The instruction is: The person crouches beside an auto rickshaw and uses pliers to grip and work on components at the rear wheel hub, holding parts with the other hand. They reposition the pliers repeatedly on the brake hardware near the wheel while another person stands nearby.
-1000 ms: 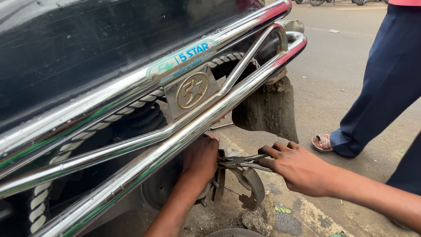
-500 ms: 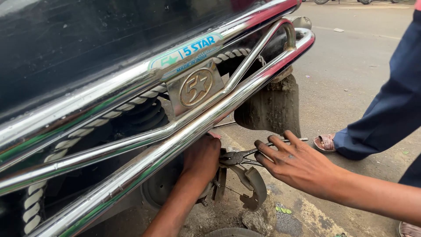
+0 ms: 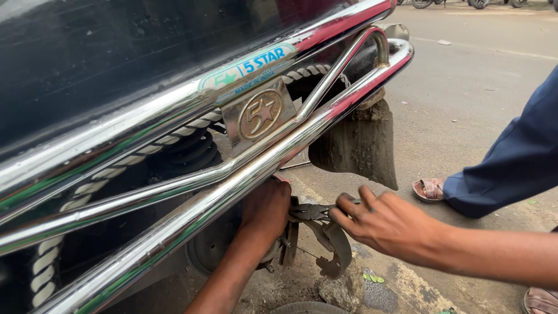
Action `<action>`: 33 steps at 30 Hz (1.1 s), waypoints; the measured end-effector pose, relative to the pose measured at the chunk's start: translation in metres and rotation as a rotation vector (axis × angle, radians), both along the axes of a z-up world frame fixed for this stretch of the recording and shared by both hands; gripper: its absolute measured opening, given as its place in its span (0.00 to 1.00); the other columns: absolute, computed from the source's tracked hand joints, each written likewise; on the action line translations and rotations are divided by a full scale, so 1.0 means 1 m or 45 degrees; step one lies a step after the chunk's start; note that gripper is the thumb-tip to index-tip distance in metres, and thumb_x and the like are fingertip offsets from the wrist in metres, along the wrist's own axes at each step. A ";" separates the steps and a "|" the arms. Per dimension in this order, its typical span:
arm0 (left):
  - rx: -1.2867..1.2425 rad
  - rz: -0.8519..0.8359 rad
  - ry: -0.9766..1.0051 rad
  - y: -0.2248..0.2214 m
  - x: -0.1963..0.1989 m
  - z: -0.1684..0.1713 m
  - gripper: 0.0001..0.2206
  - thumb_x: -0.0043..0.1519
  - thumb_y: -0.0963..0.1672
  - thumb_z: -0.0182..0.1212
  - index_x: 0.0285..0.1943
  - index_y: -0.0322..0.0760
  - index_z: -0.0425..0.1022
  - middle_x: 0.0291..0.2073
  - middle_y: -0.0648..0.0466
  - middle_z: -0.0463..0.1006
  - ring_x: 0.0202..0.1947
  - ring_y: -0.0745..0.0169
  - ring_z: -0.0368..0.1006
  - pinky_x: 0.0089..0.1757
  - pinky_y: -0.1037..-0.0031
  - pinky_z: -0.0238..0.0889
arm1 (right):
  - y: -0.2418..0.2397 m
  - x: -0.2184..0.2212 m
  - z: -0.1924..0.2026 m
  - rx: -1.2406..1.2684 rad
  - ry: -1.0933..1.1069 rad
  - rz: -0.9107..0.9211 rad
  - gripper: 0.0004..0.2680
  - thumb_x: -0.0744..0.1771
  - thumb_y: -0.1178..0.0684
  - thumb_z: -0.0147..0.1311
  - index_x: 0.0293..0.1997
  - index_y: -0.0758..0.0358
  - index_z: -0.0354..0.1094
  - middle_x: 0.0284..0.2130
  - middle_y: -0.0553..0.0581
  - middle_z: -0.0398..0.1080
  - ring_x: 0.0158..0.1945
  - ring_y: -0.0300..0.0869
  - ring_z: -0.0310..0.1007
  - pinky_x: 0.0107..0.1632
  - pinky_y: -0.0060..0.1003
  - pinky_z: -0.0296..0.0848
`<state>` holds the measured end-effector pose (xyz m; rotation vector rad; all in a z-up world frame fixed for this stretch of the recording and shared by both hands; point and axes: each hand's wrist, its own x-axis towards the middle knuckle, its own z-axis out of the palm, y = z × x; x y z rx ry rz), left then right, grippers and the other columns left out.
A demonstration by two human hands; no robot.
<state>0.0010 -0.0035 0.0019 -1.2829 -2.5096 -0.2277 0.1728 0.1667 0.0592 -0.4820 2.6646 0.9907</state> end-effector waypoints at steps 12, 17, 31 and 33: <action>0.044 -0.022 0.010 0.002 -0.001 0.001 0.05 0.58 0.39 0.59 0.36 0.34 0.81 0.39 0.40 0.81 0.44 0.40 0.77 0.46 0.53 0.68 | -0.043 0.026 -0.035 0.209 0.296 0.161 0.18 0.63 0.66 0.53 0.61 0.78 0.64 0.49 0.76 0.67 0.36 0.53 0.73 0.22 0.31 0.72; -0.157 0.062 -0.120 0.001 0.000 0.003 0.07 0.55 0.37 0.60 0.39 0.36 0.81 0.39 0.41 0.81 0.45 0.44 0.78 0.46 0.55 0.69 | -0.063 0.033 -0.085 0.442 0.339 0.076 0.17 0.67 0.65 0.48 0.64 0.77 0.62 0.45 0.79 0.68 0.27 0.42 0.66 0.18 0.24 0.64; 0.090 -0.049 0.035 -0.003 -0.007 -0.006 0.06 0.49 0.38 0.63 0.35 0.33 0.81 0.38 0.38 0.80 0.47 0.38 0.75 0.48 0.52 0.67 | -0.031 0.057 -0.188 -1.527 0.520 -0.825 0.16 0.69 0.58 0.51 0.66 0.68 0.62 0.50 0.73 0.69 0.30 0.56 0.72 0.25 0.44 0.75; 0.054 0.010 0.016 -0.005 -0.010 -0.015 0.08 0.48 0.37 0.62 0.35 0.34 0.80 0.39 0.37 0.80 0.47 0.38 0.75 0.47 0.51 0.66 | -0.030 0.060 -0.186 -1.746 0.499 -0.984 0.16 0.69 0.57 0.53 0.65 0.67 0.63 0.48 0.71 0.70 0.29 0.55 0.71 0.25 0.45 0.75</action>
